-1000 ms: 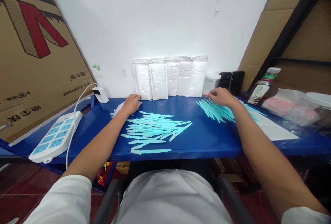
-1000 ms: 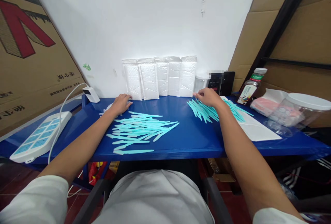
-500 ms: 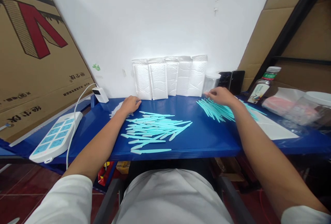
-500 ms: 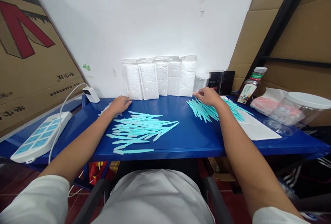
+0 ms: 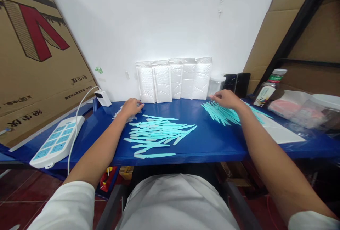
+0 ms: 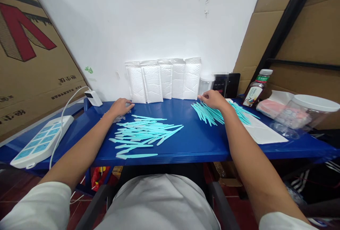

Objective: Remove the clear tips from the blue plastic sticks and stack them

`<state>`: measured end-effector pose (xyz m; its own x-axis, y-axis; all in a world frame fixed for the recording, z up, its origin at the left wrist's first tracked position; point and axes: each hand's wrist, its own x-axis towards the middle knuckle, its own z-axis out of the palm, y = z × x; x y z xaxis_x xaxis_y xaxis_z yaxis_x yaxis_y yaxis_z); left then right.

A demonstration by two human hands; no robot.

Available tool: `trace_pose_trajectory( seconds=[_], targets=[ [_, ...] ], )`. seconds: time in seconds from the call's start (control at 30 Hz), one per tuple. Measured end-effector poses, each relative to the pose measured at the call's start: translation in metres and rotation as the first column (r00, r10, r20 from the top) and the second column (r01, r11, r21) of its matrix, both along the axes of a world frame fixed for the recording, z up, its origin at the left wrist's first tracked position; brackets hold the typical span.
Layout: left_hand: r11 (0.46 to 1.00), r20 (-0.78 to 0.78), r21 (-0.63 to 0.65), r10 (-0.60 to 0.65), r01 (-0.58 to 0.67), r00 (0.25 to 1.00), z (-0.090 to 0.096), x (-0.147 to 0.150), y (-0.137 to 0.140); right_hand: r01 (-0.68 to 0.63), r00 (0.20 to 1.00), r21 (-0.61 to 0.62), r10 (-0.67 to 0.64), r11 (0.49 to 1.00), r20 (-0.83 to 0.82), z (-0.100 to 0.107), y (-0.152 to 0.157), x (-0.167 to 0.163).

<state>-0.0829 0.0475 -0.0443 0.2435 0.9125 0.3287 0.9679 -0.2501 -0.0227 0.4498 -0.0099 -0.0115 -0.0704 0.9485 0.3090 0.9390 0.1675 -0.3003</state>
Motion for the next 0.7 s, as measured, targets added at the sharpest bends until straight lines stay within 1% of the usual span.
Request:
trace_pose_trajectory(
  seconds=[0.07,0.17,0.4,0.5,0.6,0.7],
  targets=[
    [0.999,-0.005,-0.019,-0.035,0.035,0.999,-0.003,0.002,0.002,-0.005,1.0,0.005,0.005,1.0,-0.005,-0.001,0.001,0.0],
    [0.998,-0.016,-0.044,-0.05,0.049,0.999,-0.005,0.001,0.006,-0.007,1.0,0.004,0.007,1.0,0.005,-0.001,0.002,0.001],
    [0.998,-0.045,-0.056,-0.013,0.011,0.999,-0.003,-0.004,0.004,-0.011,1.0,-0.003,0.011,1.0,-0.001,-0.003,0.004,0.003],
    [0.998,-0.038,-0.058,0.006,-0.009,0.999,0.002,0.0,-0.002,-0.007,1.0,-0.002,0.007,1.0,0.007,-0.003,0.004,0.004],
    [1.0,-0.015,-0.001,-0.015,0.015,1.0,0.01,0.009,-0.012,-0.013,1.0,0.006,0.013,1.0,0.008,-0.003,0.004,0.004],
    [0.998,0.022,0.044,-0.047,0.046,0.999,0.023,0.017,-0.026,-0.017,1.0,0.01,0.017,1.0,0.006,-0.004,0.004,0.004]
  ],
)
